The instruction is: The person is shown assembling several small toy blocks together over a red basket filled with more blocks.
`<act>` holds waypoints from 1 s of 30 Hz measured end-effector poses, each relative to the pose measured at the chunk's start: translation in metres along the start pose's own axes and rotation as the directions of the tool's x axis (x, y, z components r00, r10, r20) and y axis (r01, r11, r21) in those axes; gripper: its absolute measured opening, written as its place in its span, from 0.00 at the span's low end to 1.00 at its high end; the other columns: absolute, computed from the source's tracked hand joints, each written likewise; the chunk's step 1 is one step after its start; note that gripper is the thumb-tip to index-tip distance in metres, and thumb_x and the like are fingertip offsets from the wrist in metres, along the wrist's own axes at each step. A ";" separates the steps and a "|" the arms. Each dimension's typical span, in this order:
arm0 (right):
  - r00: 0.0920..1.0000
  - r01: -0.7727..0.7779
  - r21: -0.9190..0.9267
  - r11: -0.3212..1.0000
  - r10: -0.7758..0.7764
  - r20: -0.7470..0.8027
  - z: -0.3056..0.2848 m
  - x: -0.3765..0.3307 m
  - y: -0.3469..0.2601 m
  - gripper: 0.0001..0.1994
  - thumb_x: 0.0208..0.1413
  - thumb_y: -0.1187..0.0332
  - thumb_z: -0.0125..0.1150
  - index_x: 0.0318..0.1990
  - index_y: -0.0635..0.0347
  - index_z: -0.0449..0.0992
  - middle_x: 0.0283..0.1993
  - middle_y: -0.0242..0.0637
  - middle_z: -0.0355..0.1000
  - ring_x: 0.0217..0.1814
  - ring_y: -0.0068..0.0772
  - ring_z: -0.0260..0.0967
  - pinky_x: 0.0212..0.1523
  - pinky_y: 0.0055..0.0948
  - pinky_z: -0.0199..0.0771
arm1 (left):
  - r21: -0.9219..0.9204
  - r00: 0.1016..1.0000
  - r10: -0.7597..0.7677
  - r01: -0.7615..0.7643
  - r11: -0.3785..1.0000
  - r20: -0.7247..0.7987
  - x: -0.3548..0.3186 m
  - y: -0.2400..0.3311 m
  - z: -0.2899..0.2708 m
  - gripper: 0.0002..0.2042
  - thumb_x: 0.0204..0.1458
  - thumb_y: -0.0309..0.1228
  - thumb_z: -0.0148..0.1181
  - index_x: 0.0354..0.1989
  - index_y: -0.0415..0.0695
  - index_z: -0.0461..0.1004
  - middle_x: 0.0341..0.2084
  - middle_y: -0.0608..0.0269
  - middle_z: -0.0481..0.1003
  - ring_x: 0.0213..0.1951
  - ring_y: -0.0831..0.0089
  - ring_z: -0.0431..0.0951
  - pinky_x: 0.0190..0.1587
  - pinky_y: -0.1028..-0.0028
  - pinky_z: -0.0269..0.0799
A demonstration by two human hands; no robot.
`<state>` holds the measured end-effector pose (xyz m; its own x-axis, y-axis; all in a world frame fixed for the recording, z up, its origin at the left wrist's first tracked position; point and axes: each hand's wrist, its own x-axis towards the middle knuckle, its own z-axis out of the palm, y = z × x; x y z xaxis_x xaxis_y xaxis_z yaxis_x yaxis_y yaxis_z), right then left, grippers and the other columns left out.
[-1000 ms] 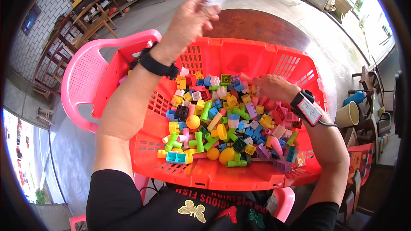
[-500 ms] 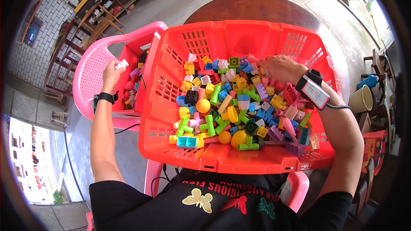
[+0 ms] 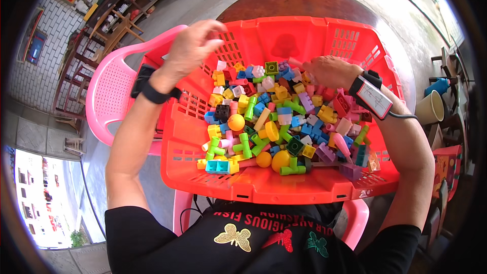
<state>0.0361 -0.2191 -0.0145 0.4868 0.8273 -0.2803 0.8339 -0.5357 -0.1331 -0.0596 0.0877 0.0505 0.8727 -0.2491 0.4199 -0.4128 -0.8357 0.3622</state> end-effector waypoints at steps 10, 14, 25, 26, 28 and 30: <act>0.997 0.074 0.016 0.997 -0.074 -0.014 0.003 0.001 0.010 0.15 0.52 0.67 0.53 0.46 0.64 0.67 0.40 0.49 0.71 0.46 0.50 0.70 0.43 0.43 0.69 | 0.357 0.812 -0.073 -0.172 0.918 0.579 0.032 0.028 0.111 0.22 0.42 0.29 0.60 0.49 0.43 0.66 0.40 0.50 0.68 0.41 0.49 0.73 0.41 0.56 0.71; 0.999 0.043 0.054 0.998 -0.043 -0.003 -0.007 0.004 0.000 0.14 0.52 0.66 0.54 0.44 0.62 0.69 0.39 0.47 0.70 0.45 0.48 0.70 0.43 0.42 0.69 | 0.260 0.831 -0.012 -0.161 0.952 0.557 0.029 0.017 0.113 0.23 0.42 0.30 0.61 0.49 0.43 0.66 0.40 0.50 0.69 0.41 0.49 0.73 0.42 0.55 0.70; 0.814 0.322 0.202 0.925 -0.162 -0.558 -0.016 0.008 -0.009 0.07 0.49 0.71 0.56 0.35 0.62 0.69 0.31 0.45 0.69 0.36 0.48 0.70 0.36 0.41 0.71 | 0.278 0.881 -0.053 -0.090 0.956 0.471 0.025 0.019 0.124 0.18 0.43 0.34 0.64 0.42 0.40 0.70 0.35 0.51 0.71 0.40 0.51 0.74 0.41 0.59 0.72; 0.814 0.328 0.194 0.925 -0.172 -0.555 -0.014 0.009 -0.009 0.07 0.49 0.71 0.56 0.35 0.62 0.69 0.31 0.45 0.69 0.36 0.48 0.70 0.36 0.41 0.71 | 0.296 0.881 -0.057 -0.097 0.950 0.470 0.025 0.020 0.122 0.17 0.43 0.35 0.64 0.40 0.40 0.72 0.35 0.51 0.71 0.39 0.52 0.75 0.41 0.59 0.72; 0.801 0.278 0.342 0.898 -0.020 -0.598 -0.015 0.008 -0.010 0.08 0.49 0.72 0.56 0.35 0.64 0.67 0.31 0.46 0.70 0.35 0.50 0.70 0.36 0.39 0.71 | 0.278 0.909 -0.049 -0.075 0.958 0.414 0.030 0.020 0.117 0.15 0.42 0.35 0.64 0.35 0.40 0.74 0.32 0.52 0.72 0.36 0.52 0.75 0.40 0.61 0.72; 0.753 0.293 0.325 0.899 -0.007 -0.658 -0.021 0.007 -0.010 0.08 0.49 0.72 0.56 0.35 0.64 0.67 0.31 0.45 0.70 0.34 0.47 0.70 0.35 0.37 0.71 | -0.033 0.991 0.030 -0.026 0.999 0.130 0.039 0.021 0.112 0.13 0.43 0.35 0.63 0.34 0.40 0.74 0.29 0.52 0.72 0.35 0.55 0.76 0.39 0.64 0.73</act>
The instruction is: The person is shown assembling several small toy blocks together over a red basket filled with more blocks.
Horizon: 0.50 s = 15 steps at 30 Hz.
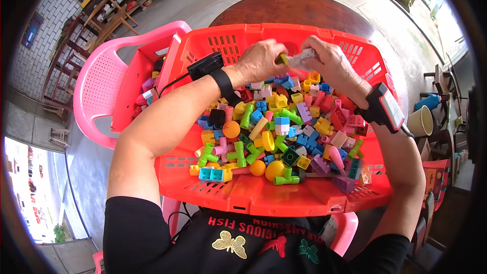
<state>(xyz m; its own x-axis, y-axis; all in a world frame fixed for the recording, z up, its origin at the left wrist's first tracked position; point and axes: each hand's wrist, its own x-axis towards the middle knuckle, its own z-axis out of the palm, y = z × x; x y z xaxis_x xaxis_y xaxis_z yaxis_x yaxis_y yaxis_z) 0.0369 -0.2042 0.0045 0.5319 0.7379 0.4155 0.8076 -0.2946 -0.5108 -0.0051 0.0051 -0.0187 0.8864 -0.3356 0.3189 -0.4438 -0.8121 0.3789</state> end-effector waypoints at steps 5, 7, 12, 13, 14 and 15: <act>0.988 -0.080 0.365 0.927 0.122 -0.092 0.002 0.004 -0.005 0.07 0.52 0.72 0.55 0.36 0.64 0.66 0.29 0.42 0.69 0.31 0.36 0.70 0.33 0.31 0.70 | -0.733 0.972 -0.169 0.236 0.638 0.166 -0.003 0.030 -0.013 0.19 0.57 0.40 0.49 0.53 0.42 0.61 0.30 0.63 0.74 0.22 0.81 0.74 0.26 0.80 0.69; 0.976 -0.169 0.427 0.888 0.211 -0.054 0.006 -0.001 -0.007 0.07 0.54 0.72 0.55 0.37 0.64 0.65 0.27 0.40 0.68 0.30 0.30 0.68 0.32 0.29 0.69 | -0.778 0.961 -0.177 0.276 0.564 0.213 -0.007 0.035 -0.011 0.20 0.58 0.40 0.48 0.53 0.42 0.60 0.29 0.62 0.74 0.22 0.81 0.73 0.24 0.81 0.68; 0.970 -0.216 0.406 0.888 0.244 -0.017 0.004 0.000 -0.006 0.08 0.54 0.71 0.55 0.36 0.64 0.65 0.28 0.41 0.68 0.30 0.32 0.68 0.32 0.29 0.69 | -0.748 0.936 -0.170 0.349 0.565 0.308 -0.006 0.039 -0.014 0.19 0.55 0.37 0.55 0.51 0.42 0.60 0.28 0.62 0.73 0.25 0.83 0.73 0.25 0.81 0.68; 0.971 -0.218 0.431 0.876 0.237 0.010 0.003 0.002 -0.006 0.08 0.54 0.70 0.55 0.37 0.64 0.65 0.28 0.41 0.69 0.30 0.33 0.68 0.32 0.29 0.69 | -0.747 0.936 -0.173 0.350 0.565 0.308 -0.007 0.037 -0.009 0.19 0.55 0.37 0.55 0.51 0.42 0.60 0.28 0.62 0.73 0.25 0.83 0.73 0.25 0.81 0.68; 0.972 -0.217 0.432 0.875 0.235 0.013 0.003 0.002 -0.006 0.08 0.54 0.70 0.55 0.37 0.64 0.65 0.28 0.41 0.69 0.30 0.33 0.68 0.32 0.29 0.69 | -0.725 0.969 -0.120 0.242 0.645 0.217 -0.008 0.035 -0.001 0.20 0.53 0.35 0.58 0.50 0.41 0.61 0.30 0.62 0.73 0.28 0.83 0.72 0.28 0.81 0.69; 0.975 -0.206 0.386 0.899 0.221 0.006 0.003 0.002 -0.005 0.08 0.54 0.70 0.55 0.37 0.64 0.65 0.28 0.42 0.69 0.30 0.33 0.69 0.32 0.30 0.69 | -0.686 0.990 -0.058 0.130 0.715 0.128 -0.009 0.033 0.005 0.20 0.51 0.32 0.61 0.49 0.41 0.62 0.32 0.63 0.73 0.31 0.83 0.72 0.30 0.81 0.70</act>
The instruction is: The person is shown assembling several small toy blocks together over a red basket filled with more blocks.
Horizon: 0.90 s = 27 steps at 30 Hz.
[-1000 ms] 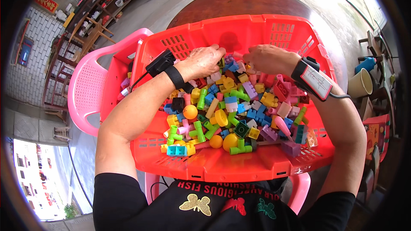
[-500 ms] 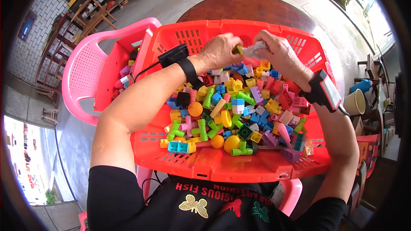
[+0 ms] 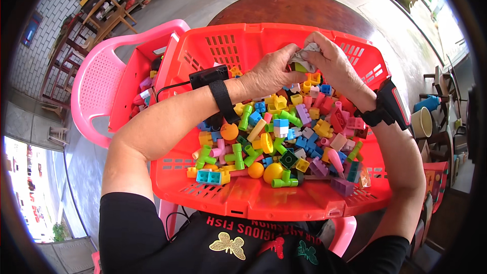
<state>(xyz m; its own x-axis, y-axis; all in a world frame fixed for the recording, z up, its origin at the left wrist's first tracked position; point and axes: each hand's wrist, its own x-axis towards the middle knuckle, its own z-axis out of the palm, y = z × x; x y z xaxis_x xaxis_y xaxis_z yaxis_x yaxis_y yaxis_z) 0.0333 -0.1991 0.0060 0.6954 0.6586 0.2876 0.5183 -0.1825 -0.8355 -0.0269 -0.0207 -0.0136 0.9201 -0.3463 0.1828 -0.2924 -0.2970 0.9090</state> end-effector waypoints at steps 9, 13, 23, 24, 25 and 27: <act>0.998 0.050 -0.142 0.989 -0.044 0.047 0.007 -0.007 0.002 0.08 0.54 0.70 0.54 0.37 0.63 0.65 0.29 0.45 0.70 0.32 0.40 0.70 0.32 0.33 0.69 | -0.083 0.958 -0.288 0.287 0.954 -0.001 0.003 0.012 -0.008 0.14 0.48 0.28 0.64 0.42 0.41 0.71 0.29 0.70 0.73 0.27 0.87 0.69 0.26 0.83 0.66; 0.995 0.093 -0.209 0.973 -0.085 0.047 0.010 -0.008 0.003 0.08 0.53 0.70 0.54 0.37 0.64 0.64 0.31 0.48 0.70 0.34 0.45 0.70 0.34 0.34 0.69 | -0.091 0.965 -0.261 0.261 0.961 0.013 0.000 0.008 -0.006 0.14 0.47 0.27 0.65 0.43 0.41 0.72 0.29 0.71 0.74 0.26 0.88 0.69 0.26 0.83 0.66; 0.999 -0.033 0.103 0.994 0.034 -0.006 0.007 -0.006 0.003 0.07 0.55 0.71 0.52 0.39 0.62 0.65 0.31 0.44 0.70 0.32 0.36 0.69 0.33 0.32 0.69 | -0.288 0.988 -0.142 0.152 0.946 0.055 -0.004 0.013 -0.003 0.15 0.46 0.27 0.65 0.41 0.40 0.70 0.29 0.65 0.75 0.28 0.79 0.75 0.27 0.79 0.72; 1.000 -0.029 0.042 0.999 0.030 -0.006 0.007 -0.007 0.003 0.07 0.55 0.71 0.52 0.39 0.62 0.65 0.31 0.44 0.70 0.32 0.35 0.69 0.33 0.31 0.69 | -0.300 0.980 -0.187 0.200 0.933 0.073 -0.004 0.014 -0.004 0.14 0.47 0.27 0.64 0.41 0.40 0.69 0.29 0.65 0.74 0.28 0.80 0.75 0.25 0.80 0.70; 1.000 -0.027 -0.020 0.999 0.027 -0.006 0.008 -0.007 0.003 0.07 0.55 0.71 0.52 0.39 0.62 0.65 0.31 0.43 0.70 0.32 0.35 0.69 0.33 0.31 0.69 | -0.313 0.968 -0.230 0.249 0.917 0.094 -0.004 0.015 -0.005 0.14 0.47 0.28 0.63 0.42 0.40 0.68 0.28 0.65 0.74 0.28 0.81 0.75 0.24 0.81 0.69; 0.999 0.041 -0.106 0.994 -0.041 -0.002 0.011 -0.009 0.005 0.07 0.55 0.72 0.52 0.39 0.62 0.65 0.30 0.42 0.70 0.32 0.33 0.69 0.33 0.31 0.70 | -0.326 0.958 -0.267 0.286 0.901 0.104 -0.003 0.015 -0.008 0.16 0.48 0.28 0.63 0.44 0.42 0.67 0.29 0.67 0.74 0.26 0.83 0.73 0.22 0.84 0.67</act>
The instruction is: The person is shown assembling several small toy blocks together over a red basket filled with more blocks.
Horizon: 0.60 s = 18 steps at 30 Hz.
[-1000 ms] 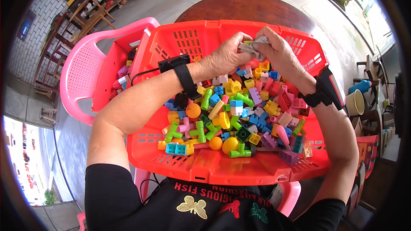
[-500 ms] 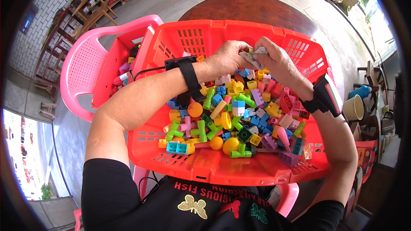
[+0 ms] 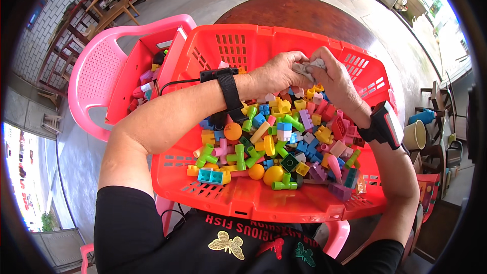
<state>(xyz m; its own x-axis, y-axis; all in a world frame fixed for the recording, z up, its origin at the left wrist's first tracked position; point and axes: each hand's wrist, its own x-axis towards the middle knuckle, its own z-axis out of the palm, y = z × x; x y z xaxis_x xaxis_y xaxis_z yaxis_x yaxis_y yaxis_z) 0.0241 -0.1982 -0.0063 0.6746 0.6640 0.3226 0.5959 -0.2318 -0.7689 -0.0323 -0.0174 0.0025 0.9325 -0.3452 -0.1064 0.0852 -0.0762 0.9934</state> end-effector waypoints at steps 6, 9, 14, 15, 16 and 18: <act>1.000 -0.019 0.018 1.000 0.018 0.005 0.000 0.002 -0.009 0.06 0.57 0.72 0.51 0.40 0.61 0.64 0.31 0.41 0.70 0.33 0.29 0.68 0.33 0.28 0.70 | 0.064 0.997 0.074 -0.073 0.995 -0.008 -0.001 -0.001 0.002 0.17 0.48 0.29 0.63 0.45 0.40 0.66 0.30 0.66 0.74 0.29 0.80 0.74 0.29 0.80 0.70; 0.999 -0.050 0.139 0.989 0.049 0.009 -0.003 0.003 -0.011 0.06 0.57 0.72 0.51 0.40 0.62 0.65 0.32 0.39 0.70 0.33 0.27 0.68 0.33 0.27 0.70 | 0.228 0.969 0.248 -0.240 0.943 -0.006 0.004 -0.013 0.001 0.19 0.45 0.29 0.64 0.44 0.39 0.64 0.31 0.62 0.73 0.35 0.72 0.75 0.37 0.73 0.72; 0.998 -0.054 0.274 0.960 0.043 0.045 -0.006 0.001 -0.006 0.05 0.57 0.72 0.52 0.39 0.62 0.66 0.33 0.35 0.69 0.34 0.23 0.66 0.33 0.25 0.69 | 0.283 0.921 0.381 -0.344 0.895 -0.083 0.006 -0.015 0.007 0.27 0.38 0.26 0.69 0.46 0.40 0.61 0.36 0.57 0.72 0.41 0.67 0.75 0.44 0.68 0.71; 0.995 -0.083 0.261 0.962 0.067 0.072 -0.006 0.000 -0.006 0.05 0.57 0.72 0.52 0.39 0.62 0.66 0.32 0.35 0.69 0.34 0.23 0.66 0.33 0.25 0.69 | 0.264 0.950 0.295 -0.260 0.929 -0.099 0.006 -0.011 0.004 0.26 0.39 0.22 0.68 0.47 0.40 0.60 0.38 0.58 0.71 0.43 0.70 0.73 0.46 0.70 0.71; 0.991 -0.111 0.250 0.962 0.088 0.101 -0.003 0.001 -0.007 0.05 0.58 0.71 0.52 0.38 0.62 0.66 0.31 0.36 0.68 0.35 0.23 0.66 0.34 0.25 0.68 | 0.246 0.972 0.205 -0.171 0.954 -0.118 0.005 -0.008 0.001 0.26 0.40 0.19 0.66 0.48 0.41 0.59 0.40 0.60 0.70 0.45 0.72 0.72 0.48 0.72 0.71; 0.991 -0.112 0.207 0.972 0.093 0.098 0.001 0.001 -0.012 0.06 0.57 0.71 0.53 0.38 0.62 0.66 0.31 0.37 0.68 0.34 0.26 0.66 0.34 0.26 0.68 | 0.239 0.977 0.167 -0.132 0.962 -0.133 0.007 -0.012 -0.005 0.25 0.40 0.20 0.67 0.46 0.41 0.61 0.39 0.60 0.70 0.45 0.72 0.72 0.48 0.72 0.71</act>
<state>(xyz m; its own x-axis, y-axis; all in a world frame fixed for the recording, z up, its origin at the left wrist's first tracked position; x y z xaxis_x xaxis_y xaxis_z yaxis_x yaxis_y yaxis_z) 0.0175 -0.1942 0.0030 0.6808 0.7063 0.1940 0.4139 -0.1524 -0.8975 -0.0250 -0.0148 -0.0095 0.9719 -0.2258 0.0670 -0.1246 -0.2516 0.9598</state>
